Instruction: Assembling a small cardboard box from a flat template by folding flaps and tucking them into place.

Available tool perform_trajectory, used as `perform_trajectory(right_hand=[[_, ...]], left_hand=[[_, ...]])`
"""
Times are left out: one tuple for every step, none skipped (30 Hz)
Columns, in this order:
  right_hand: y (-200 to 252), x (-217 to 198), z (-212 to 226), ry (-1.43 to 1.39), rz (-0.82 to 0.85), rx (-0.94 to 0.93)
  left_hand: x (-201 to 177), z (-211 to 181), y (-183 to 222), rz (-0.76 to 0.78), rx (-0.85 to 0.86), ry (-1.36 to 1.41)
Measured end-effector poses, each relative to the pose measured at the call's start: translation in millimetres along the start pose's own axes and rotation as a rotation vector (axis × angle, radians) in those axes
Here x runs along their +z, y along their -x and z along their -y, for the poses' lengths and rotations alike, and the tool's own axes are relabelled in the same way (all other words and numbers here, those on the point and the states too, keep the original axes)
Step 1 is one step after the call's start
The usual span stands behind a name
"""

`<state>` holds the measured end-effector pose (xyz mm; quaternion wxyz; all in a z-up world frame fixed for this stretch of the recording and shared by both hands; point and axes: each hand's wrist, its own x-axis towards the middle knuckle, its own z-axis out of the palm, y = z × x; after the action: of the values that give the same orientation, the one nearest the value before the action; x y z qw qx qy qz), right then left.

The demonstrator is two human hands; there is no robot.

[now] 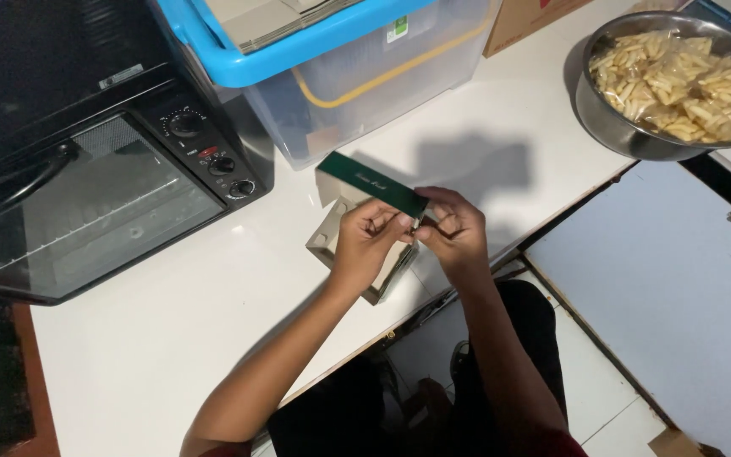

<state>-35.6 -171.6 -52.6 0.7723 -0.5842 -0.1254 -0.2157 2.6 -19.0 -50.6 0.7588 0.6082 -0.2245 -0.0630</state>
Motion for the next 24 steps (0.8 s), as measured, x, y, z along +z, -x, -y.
perform_trajectory(right_hand=[[0, 1, -2, 0.000, -0.001, 0.000], [1, 2, -5, -0.009, 0.000, -0.006], [1, 3, -7, -0.019, 0.002, -0.012], [1, 1, -12, -0.019, 0.004, -0.010], [1, -2, -17, -0.024, 0.006, -0.042], [1, -5, -22, -0.027, 0.006, -0.075], [0, -8, -24, -0.026, 0.007, -0.074], [-1, -11, -26, -0.043, 0.017, -0.086], [-2, -14, -27, -0.060, 0.027, -0.098], [-3, -13, -26, -0.058, 0.024, -0.100], [-4, -12, -24, -0.087, 0.029, -0.093], [-6, -11, -22, -0.118, 0.034, -0.087], [-5, -6, -16, -0.119, 0.032, -0.088], [-4, -1, -11, -0.117, 0.017, -0.088], [-4, 5, -5, -0.116, 0.002, -0.089], [-4, 1, -12, -0.117, 0.002, -0.088], [-5, -3, -18, -0.095, 0.004, -0.121], [-5, -7, -24, -0.072, 0.005, -0.154], [-4, -4, -23, -0.072, 0.005, -0.153], [-3, -1, -23, -0.004, 0.008, -0.174], [-2, 2, -22, 0.065, 0.011, -0.195], [-2, 5, -15, 0.064, 0.014, -0.195], [-3, 8, -8, 0.095, 0.034, -0.174], [-3, 11, -1, 0.125, 0.054, -0.153]], left_hand=[[0, 1, -1, 0.001, 0.000, 0.000], [-1, 1, -1, 0.013, 0.011, 0.013], [-2, 2, -1, 0.026, 0.022, 0.026], [0, 5, 0, 0.022, 0.022, 0.026], [2, 8, 0, 0.037, 0.035, 0.021], [5, 10, 0, 0.055, 0.049, 0.017], [3, 21, 1, 0.054, 0.048, 0.018], [2, 32, 2, 0.069, 0.025, -0.008], [0, 43, 2, 0.085, 0.001, -0.034], [2, 32, 4, 0.088, 0.001, -0.034], [4, 21, 5, 0.083, 0.007, -0.027], [5, 9, 6, 0.076, 0.012, -0.021], [8, -4, 7, 0.078, 0.012, -0.022], [10, -17, 9, 0.047, 0.088, -0.098], [12, -29, 11, 0.014, 0.165, -0.174], [17, -39, 14, 0.013, 0.164, -0.174], [22, -48, 17, 0.022, 0.210, -0.216], [28, -57, 19, 0.032, 0.255, -0.257], [26, -50, 19, 0.032, 0.254, -0.257], [25, -42, 19, 0.002, 0.238, -0.281], [23, -35, 19, -0.028, 0.222, -0.304], [20, -36, 18, -0.030, 0.223, -0.304], [18, -37, 16, -0.067, 0.204, -0.332], [15, -38, 15, -0.104, 0.185, -0.360]])
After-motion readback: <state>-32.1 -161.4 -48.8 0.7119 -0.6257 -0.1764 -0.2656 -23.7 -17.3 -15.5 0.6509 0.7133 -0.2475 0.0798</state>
